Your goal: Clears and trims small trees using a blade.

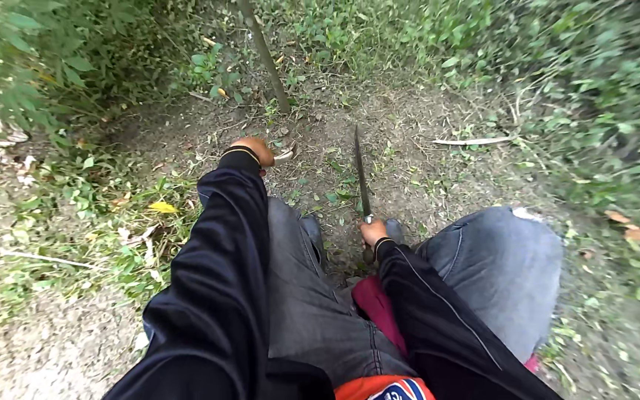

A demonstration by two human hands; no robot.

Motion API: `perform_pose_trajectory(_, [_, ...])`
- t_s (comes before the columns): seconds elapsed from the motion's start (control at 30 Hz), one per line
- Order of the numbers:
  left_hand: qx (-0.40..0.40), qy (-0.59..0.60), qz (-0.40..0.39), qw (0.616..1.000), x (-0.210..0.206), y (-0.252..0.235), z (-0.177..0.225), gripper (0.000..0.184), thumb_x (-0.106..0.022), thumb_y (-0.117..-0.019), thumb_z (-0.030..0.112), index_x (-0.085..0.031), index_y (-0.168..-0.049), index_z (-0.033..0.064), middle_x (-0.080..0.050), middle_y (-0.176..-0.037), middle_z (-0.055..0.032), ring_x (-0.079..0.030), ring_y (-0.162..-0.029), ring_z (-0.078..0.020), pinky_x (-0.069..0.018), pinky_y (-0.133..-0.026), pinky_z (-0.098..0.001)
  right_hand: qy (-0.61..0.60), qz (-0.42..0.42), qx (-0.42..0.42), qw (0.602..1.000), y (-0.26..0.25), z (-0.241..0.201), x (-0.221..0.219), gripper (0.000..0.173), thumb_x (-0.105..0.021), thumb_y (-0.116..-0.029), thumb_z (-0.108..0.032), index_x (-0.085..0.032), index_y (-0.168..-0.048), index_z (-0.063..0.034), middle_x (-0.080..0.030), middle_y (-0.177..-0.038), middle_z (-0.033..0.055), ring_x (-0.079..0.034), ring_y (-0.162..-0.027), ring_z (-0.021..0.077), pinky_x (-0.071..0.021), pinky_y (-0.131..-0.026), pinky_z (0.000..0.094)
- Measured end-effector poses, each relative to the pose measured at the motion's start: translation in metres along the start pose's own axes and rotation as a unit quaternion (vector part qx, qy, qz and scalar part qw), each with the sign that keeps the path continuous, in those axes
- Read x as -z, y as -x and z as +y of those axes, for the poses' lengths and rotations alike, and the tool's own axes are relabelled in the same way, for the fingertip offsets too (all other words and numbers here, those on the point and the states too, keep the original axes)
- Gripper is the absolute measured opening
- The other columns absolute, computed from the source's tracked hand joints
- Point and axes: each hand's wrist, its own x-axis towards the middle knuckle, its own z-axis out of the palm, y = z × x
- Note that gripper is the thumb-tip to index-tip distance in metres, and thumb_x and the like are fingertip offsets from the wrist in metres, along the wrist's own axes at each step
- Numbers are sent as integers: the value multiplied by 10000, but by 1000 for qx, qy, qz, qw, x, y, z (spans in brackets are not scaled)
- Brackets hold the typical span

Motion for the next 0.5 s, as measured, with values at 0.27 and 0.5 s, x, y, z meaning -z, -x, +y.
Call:
perform_pose_trajectory(0.27, [-15,28,5,999,-5,-15,-11,312,-634,-977,294,-673,-1086,4,-673,-868,-178,-632,-702,-293,-522,-681,-545,-101,71,108,986,22,-30,-6,412,-556,-1068,-381,-623,-1240,-13,-677,-927,164,-681,-751,262,-587,-738,452])
perform_pose_trajectory(0.5, [-18,11,-12,1000,-4,-21,-12,300,-602,-1006,291,-681,-1011,2,-670,-826,-152,-622,-671,-251,-520,-661,-487,100,20,13,995,13,-2,-1,510,-478,-1095,-312,-469,-1478,25,-590,-1424,238,-596,-1320,323,-464,-1117,492])
